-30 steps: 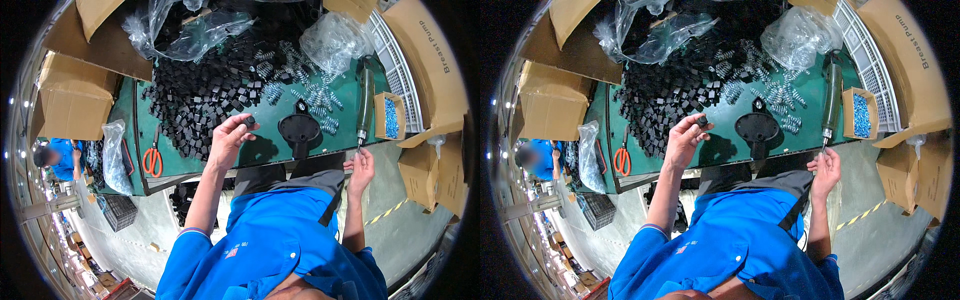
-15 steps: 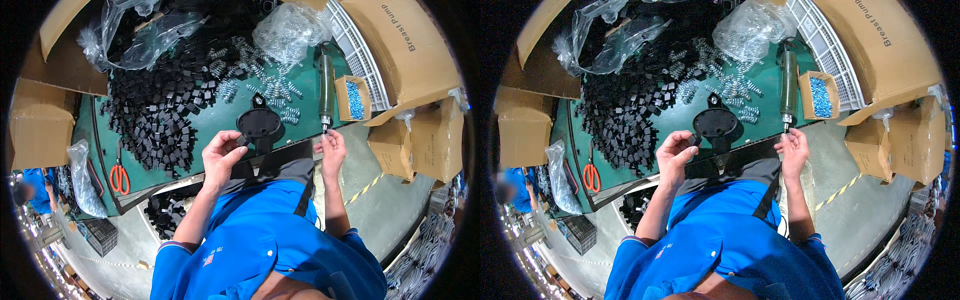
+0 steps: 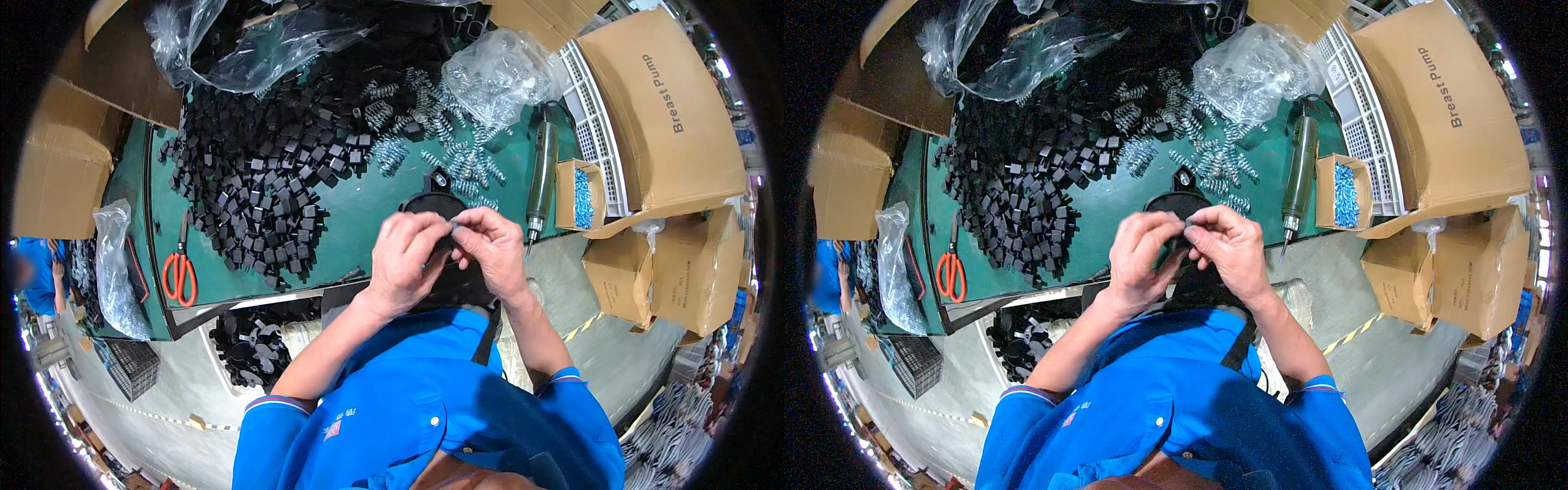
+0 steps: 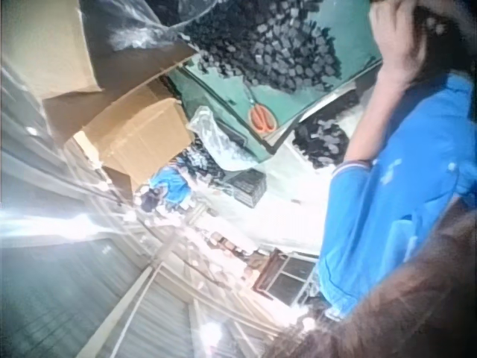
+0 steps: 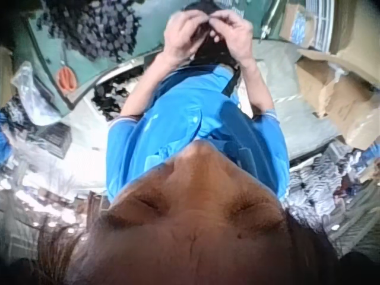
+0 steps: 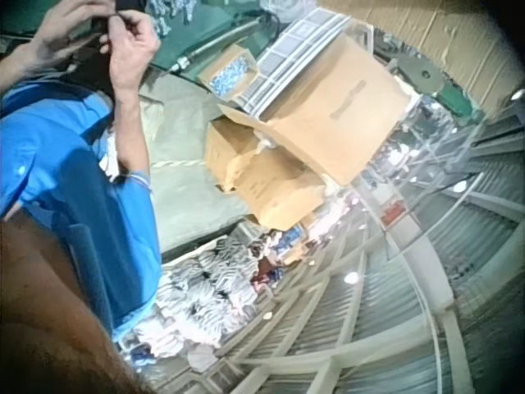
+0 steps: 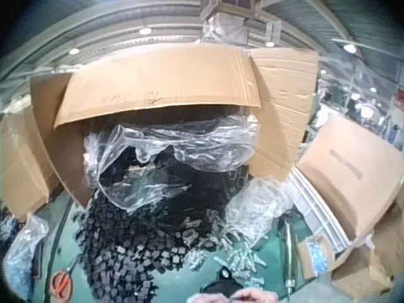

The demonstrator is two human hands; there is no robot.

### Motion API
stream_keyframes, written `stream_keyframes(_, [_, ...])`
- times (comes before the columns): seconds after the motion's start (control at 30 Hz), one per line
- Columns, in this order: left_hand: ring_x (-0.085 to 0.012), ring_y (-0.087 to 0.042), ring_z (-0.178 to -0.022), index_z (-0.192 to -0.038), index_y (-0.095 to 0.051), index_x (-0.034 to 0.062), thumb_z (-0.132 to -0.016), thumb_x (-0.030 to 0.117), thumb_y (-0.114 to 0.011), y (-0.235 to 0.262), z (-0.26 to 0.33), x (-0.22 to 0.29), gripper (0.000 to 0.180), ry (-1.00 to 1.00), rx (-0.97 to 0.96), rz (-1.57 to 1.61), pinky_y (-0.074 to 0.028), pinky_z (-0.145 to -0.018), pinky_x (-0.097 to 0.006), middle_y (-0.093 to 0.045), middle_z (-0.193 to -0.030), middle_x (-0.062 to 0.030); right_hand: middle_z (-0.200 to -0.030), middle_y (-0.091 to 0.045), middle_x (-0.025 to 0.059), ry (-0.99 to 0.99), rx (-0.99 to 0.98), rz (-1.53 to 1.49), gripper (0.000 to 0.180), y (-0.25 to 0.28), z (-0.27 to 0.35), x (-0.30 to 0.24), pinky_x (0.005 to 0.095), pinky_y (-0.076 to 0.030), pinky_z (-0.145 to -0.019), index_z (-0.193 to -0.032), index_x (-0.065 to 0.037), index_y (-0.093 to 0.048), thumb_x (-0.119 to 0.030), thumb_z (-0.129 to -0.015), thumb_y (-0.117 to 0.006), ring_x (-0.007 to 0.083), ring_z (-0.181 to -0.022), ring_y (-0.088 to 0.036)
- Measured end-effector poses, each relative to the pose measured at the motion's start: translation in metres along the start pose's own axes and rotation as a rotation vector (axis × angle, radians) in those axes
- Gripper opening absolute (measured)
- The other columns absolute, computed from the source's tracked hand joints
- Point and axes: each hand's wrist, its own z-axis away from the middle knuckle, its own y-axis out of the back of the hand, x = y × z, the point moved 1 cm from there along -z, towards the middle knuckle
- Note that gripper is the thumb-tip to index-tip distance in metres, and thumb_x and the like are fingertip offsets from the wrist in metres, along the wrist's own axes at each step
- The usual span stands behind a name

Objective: The person repeatedly picks up small black plastic components and metal springs from a green workbench, inserts the springs into the components, and uses a green pneumatic tool to fasten them. The person handles the parts one at a time and places the finished assemblies on the table.

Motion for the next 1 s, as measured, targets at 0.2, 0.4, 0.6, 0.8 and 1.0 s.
stream_keyframes(0.2, [-0.0358,-0.059,-0.108,-0.128,-0.057,0.0013,-0.076,0.020,-0.078,-0.004,-0.010,-0.035,0.059,0.484,-0.058,-0.121,-0.050,-0.090,-0.041,-0.058,-0.118,-0.0182,-0.091,-0.061,0.0018,0.305,0.121,0.263,0.021,0.017,-0.038,-0.003,0.0200,-0.047,-0.063,-0.105,0.004,-0.067,0.001,-0.085,-0.072,0.0058,-0.073,-0.058])
stream_keyframes(0.4, [-0.0351,-0.060,-0.102,-0.125,-0.057,-0.0015,-0.079,0.029,-0.075,-0.016,-0.019,-0.046,0.059,0.652,-0.305,-0.137,-0.050,-0.085,-0.044,-0.060,-0.107,-0.0178,-0.093,-0.059,0.0018,0.414,0.097,0.556,0.021,0.013,-0.062,0.004,0.0205,-0.048,-0.064,-0.106,0.005,-0.067,0.004,-0.085,-0.070,0.0055,-0.077,-0.057])
stream_keyframes(0.6, [-0.0340,-0.065,-0.095,-0.129,-0.055,-0.0039,-0.076,0.022,-0.076,-0.021,-0.025,-0.053,0.062,0.756,-0.382,-0.014,-0.051,-0.084,-0.041,-0.064,-0.104,-0.0185,-0.094,-0.065,0.0132,0.603,0.144,0.821,0.029,0.003,-0.070,-0.001,0.0321,-0.053,-0.068,-0.106,-0.002,-0.068,0.001,-0.078,-0.072,0.0251,-0.077,-0.067])
stream_keyframes(0.8, [-0.0164,-0.063,-0.100,-0.140,-0.037,-0.0200,-0.068,-0.003,-0.078,-0.011,-0.035,-0.069,0.084,1.238,-0.259,0.930,-0.051,-0.087,-0.028,-0.066,-0.110,-0.0127,-0.095,-0.064,0.0117,0.488,0.159,0.582,0.029,0.002,-0.066,0.006,0.0310,-0.054,-0.068,-0.104,0.000,-0.066,0.000,-0.076,-0.076,0.0221,-0.078,-0.066])
stream_keyframes(1.0, [-0.0278,-0.065,-0.108,-0.135,-0.051,-0.0050,-0.096,0.026,-0.058,0.003,-0.011,-0.053,0.050,1.340,-0.048,1.834,-0.052,-0.097,-0.044,-0.063,-0.124,-0.0185,-0.101,-0.064,0.0097,0.591,0.108,0.479,0.027,-0.005,-0.048,-0.013,0.0275,-0.054,-0.076,-0.105,0.002,-0.068,0.003,-0.079,-0.075,0.0170,-0.087,-0.065])
